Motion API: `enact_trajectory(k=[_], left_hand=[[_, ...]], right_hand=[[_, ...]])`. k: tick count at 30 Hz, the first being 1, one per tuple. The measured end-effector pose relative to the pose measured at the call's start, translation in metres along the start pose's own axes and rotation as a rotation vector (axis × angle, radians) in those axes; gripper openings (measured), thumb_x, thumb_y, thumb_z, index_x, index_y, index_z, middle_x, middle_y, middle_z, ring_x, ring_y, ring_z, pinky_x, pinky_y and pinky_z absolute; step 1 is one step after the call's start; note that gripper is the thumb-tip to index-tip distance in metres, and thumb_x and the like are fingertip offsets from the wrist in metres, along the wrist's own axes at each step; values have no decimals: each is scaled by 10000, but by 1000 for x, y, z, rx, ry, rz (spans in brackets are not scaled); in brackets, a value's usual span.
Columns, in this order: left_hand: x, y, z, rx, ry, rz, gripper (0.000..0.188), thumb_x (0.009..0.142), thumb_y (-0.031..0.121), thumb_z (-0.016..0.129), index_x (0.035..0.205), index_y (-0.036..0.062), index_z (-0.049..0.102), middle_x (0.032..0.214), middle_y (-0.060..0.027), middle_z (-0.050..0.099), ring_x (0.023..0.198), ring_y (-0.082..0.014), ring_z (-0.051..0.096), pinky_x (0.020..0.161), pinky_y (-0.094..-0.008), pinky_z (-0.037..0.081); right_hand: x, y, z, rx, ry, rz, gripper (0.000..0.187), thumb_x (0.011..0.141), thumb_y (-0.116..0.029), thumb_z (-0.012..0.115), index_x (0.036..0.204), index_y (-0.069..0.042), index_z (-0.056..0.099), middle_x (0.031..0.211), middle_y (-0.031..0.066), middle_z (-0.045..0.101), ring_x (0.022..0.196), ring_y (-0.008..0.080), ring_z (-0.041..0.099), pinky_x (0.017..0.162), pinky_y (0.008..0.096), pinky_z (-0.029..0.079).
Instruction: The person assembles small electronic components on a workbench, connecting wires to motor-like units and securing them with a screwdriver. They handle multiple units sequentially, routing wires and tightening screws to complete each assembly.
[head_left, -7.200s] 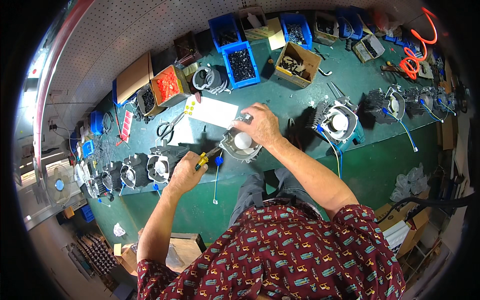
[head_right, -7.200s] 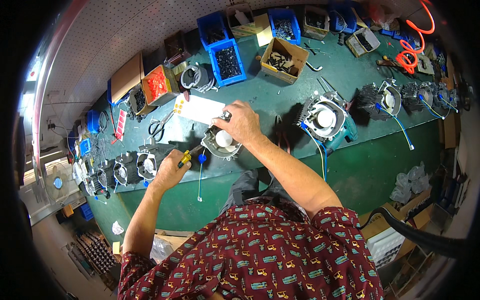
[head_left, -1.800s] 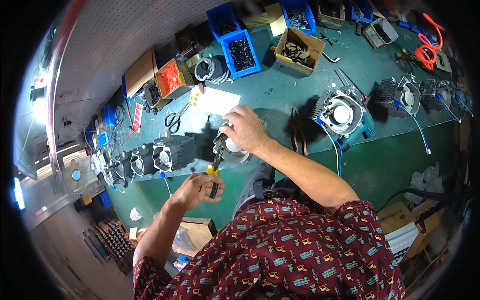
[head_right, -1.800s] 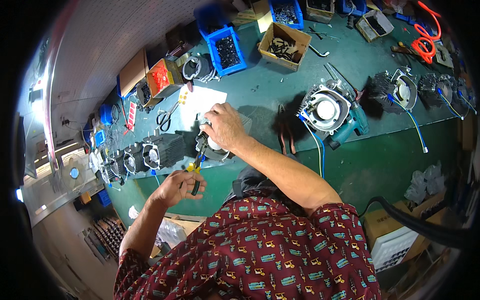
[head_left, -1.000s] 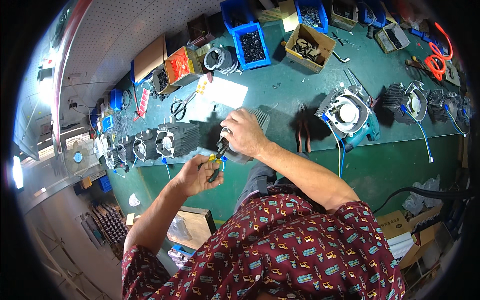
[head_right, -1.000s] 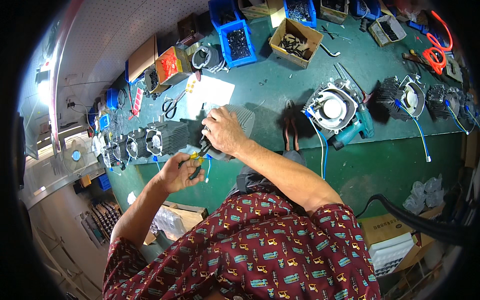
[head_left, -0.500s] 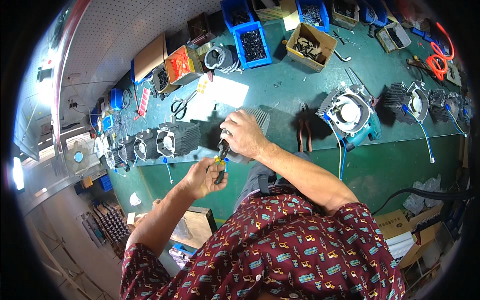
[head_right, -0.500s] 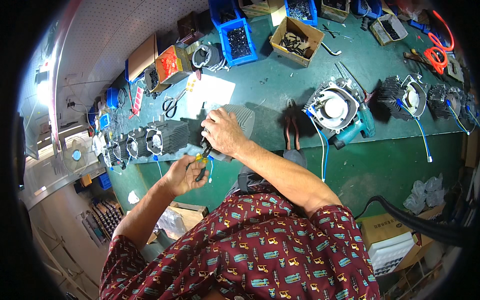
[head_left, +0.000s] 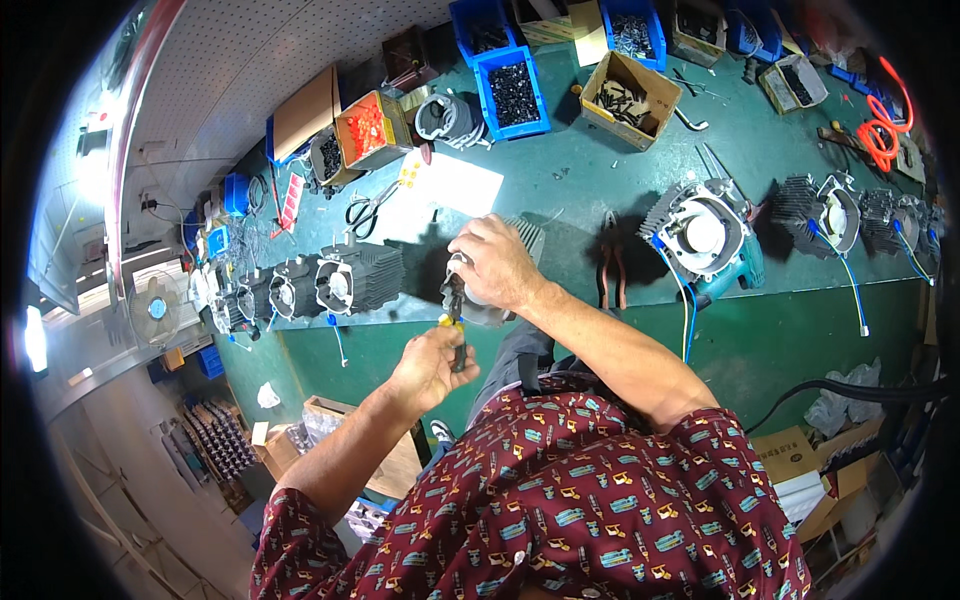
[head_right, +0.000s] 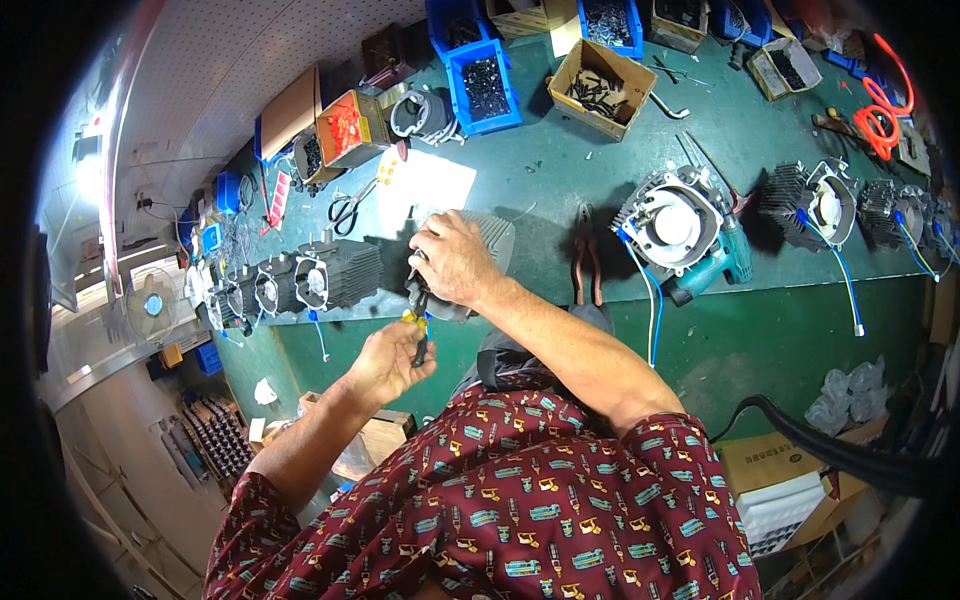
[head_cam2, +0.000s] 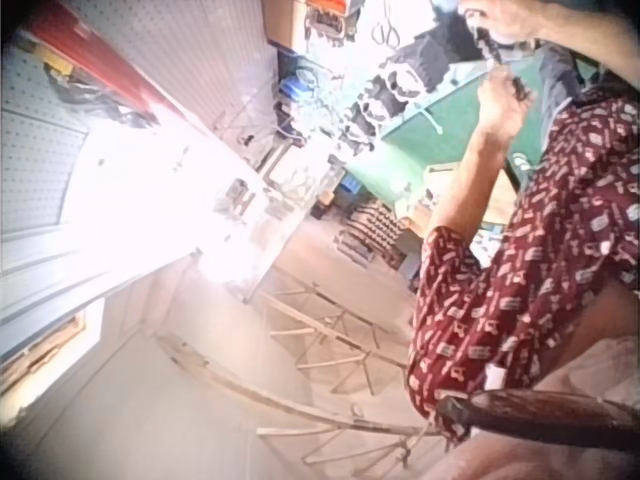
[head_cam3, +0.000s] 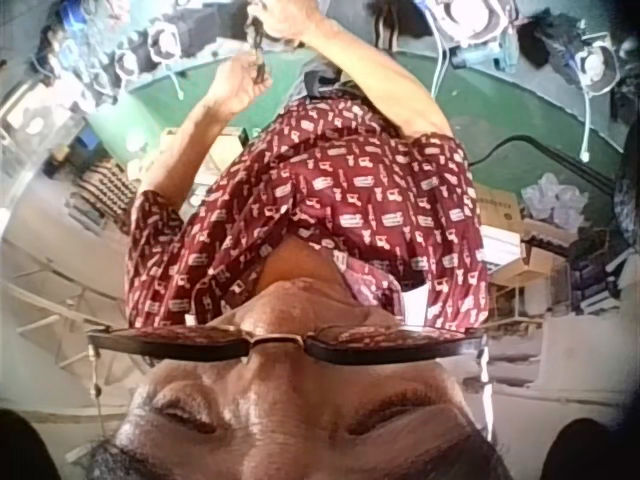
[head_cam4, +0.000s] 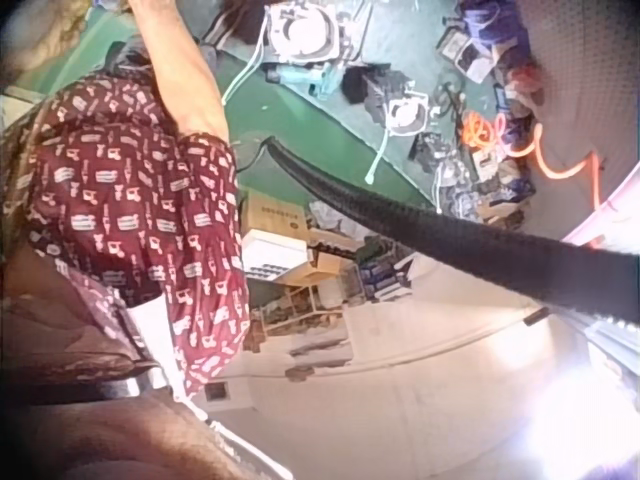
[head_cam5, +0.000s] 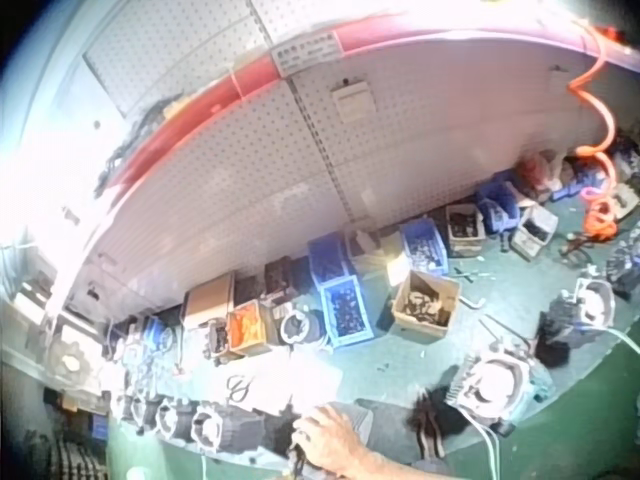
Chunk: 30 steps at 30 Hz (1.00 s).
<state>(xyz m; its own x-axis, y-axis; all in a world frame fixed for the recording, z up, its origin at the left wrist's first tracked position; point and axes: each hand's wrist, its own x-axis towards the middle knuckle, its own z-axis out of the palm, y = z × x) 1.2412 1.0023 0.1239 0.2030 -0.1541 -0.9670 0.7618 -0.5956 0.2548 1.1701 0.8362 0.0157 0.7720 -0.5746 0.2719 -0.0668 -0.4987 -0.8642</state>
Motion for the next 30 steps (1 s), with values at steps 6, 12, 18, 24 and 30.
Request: enact_trajectory(k=[6,12,18,24,30], left_hand=[[-3,17,-16,-104,-217,-187,354,1052,303,528,1136,-30,612,1121,-200,663,1036,-311,655,971,-459,571],[1,25,-28,-172,-207,-223,372,1071,355,526,1194,17,619,1162,-122,667,1087,-305,649,918,-435,589],[0,21,-23,-153,-114,-176,314,1068,326,526,1140,33,614,1054,-76,635,1005,-253,650,848,-411,581],[0,10,-8,-198,-34,-116,253,1060,313,539,1061,68,603,1005,-52,617,927,-238,646,799,-400,561],[-5,-3,20,-214,8,16,270,1051,333,539,1001,76,607,949,-50,646,912,-224,649,743,-370,538]], right_hand=[[1,0,-4,-2,-53,22,170,859,-216,744,970,-89,730,1021,45,633,1072,285,567,954,448,450],[0,-1,-4,-10,-97,15,169,871,-226,731,981,-97,732,1034,34,632,1084,269,564,969,454,437],[0,3,-2,-2,-122,16,206,890,-261,716,1013,-99,740,1101,47,624,1141,283,543,945,492,449],[3,5,-3,23,-130,58,224,894,-274,714,1026,-95,739,1127,56,625,1164,295,541,956,507,456],[10,4,-6,34,10,18,166,836,-181,753,959,-71,737,1015,81,653,1048,317,589,938,452,476]])
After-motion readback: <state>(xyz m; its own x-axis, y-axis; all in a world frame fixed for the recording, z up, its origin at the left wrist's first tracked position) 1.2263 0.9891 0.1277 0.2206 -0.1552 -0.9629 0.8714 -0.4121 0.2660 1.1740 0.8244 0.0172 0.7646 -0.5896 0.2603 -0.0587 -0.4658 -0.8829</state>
